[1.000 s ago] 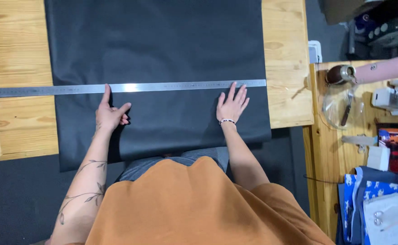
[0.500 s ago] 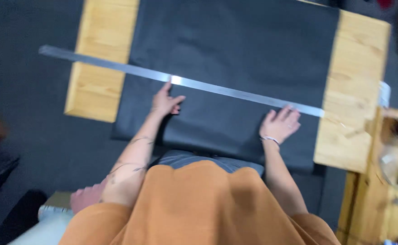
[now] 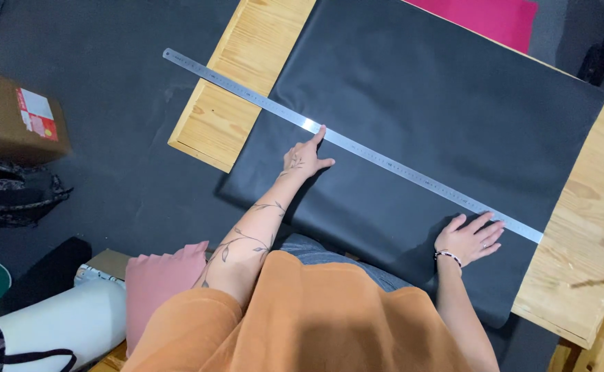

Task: The person unfolds a large piece of black fabric on a wooden table and uses a metal ruler to measure its length and width. They repeatedly adjust the fabric's position and fold it to align the edges before taking measurements.

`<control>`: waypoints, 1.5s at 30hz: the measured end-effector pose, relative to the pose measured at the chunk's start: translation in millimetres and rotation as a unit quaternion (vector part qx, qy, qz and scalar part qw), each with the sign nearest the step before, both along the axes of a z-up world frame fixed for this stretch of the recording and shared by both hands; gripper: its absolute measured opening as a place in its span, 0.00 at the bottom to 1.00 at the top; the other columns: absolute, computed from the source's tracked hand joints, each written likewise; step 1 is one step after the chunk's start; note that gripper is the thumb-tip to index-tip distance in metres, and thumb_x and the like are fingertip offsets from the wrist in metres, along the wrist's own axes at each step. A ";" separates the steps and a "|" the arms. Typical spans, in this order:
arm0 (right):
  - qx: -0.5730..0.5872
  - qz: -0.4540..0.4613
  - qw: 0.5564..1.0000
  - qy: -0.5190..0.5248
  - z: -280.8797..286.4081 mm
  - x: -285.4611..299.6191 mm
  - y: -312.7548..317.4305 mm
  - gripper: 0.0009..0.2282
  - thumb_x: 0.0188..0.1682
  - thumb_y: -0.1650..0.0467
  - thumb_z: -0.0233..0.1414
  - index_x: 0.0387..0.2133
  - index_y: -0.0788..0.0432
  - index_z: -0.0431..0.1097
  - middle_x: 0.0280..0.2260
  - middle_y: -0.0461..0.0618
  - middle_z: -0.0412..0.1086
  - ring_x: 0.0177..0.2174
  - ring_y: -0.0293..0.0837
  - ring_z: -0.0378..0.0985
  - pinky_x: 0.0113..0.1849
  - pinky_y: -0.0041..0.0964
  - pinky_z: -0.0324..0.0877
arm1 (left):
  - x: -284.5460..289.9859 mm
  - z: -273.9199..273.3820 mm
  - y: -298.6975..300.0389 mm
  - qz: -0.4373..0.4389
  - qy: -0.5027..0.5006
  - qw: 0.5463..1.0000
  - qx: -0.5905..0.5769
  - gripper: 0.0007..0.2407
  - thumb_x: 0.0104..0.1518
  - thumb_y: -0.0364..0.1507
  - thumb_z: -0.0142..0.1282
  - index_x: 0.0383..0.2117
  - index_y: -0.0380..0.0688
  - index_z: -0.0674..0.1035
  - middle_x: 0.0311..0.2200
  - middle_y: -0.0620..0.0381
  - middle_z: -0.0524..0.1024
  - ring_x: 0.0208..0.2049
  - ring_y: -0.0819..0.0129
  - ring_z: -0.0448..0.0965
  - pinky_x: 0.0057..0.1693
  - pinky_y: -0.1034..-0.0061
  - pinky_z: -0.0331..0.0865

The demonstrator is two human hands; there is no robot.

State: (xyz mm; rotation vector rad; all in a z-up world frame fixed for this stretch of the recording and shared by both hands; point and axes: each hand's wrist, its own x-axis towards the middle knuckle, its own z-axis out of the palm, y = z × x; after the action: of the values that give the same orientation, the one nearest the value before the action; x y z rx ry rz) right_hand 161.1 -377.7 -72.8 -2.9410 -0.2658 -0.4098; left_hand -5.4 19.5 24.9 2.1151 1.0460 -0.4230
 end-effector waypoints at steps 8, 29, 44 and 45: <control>0.017 -0.021 0.998 0.063 13.4 -4.5 5.8 0.28 0.62 0.59 0.39 0.70 0.65 0.52 0.68 0.72 0.44 0.67 0.64 0.43 0.62 0.66 0.36 | -1.1 0.4 -1.9 0.000 0.000 1.000 -0.014 0.38 0.56 0.50 0.62 0.72 0.75 0.52 0.55 0.40 0.77 0.57 0.43 0.78 0.61 0.51 0.71; -0.020 -0.018 0.999 -0.024 -12.3 2.4 -4.7 0.27 0.58 0.61 0.48 0.67 0.62 0.58 0.66 0.71 0.53 0.65 0.64 0.53 0.60 0.66 0.47 | 2.9 -9.9 -3.7 0.001 0.005 1.000 0.005 0.37 0.55 0.49 0.61 0.72 0.70 0.55 0.20 0.60 0.82 0.33 0.57 0.87 0.54 0.55 0.75; 0.010 -0.073 0.997 -0.001 -19.5 7.4 0.9 0.30 0.54 0.55 0.45 0.68 0.53 0.53 0.69 0.62 0.50 0.68 0.56 0.51 0.65 0.61 0.43 | 5.2 6.7 -12.5 -0.026 -0.008 1.000 0.015 0.39 0.57 0.47 0.62 0.74 0.60 0.54 0.20 0.57 0.82 0.28 0.58 0.86 0.55 0.59 0.71; 0.012 -0.080 0.997 -0.003 -18.7 7.7 0.4 0.30 0.54 0.55 0.45 0.68 0.53 0.53 0.69 0.62 0.50 0.68 0.56 0.51 0.65 0.61 0.43 | 6.2 6.3 -13.1 -0.033 -0.011 0.999 0.017 0.39 0.57 0.47 0.62 0.74 0.60 0.54 0.20 0.57 0.82 0.28 0.58 0.86 0.55 0.59 0.71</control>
State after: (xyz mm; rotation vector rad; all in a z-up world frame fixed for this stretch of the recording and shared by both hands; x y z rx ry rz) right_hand 168.9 -377.3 -91.5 -2.9479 -0.0252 -0.4385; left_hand 0.8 6.4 31.2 2.1836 0.9809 -0.4162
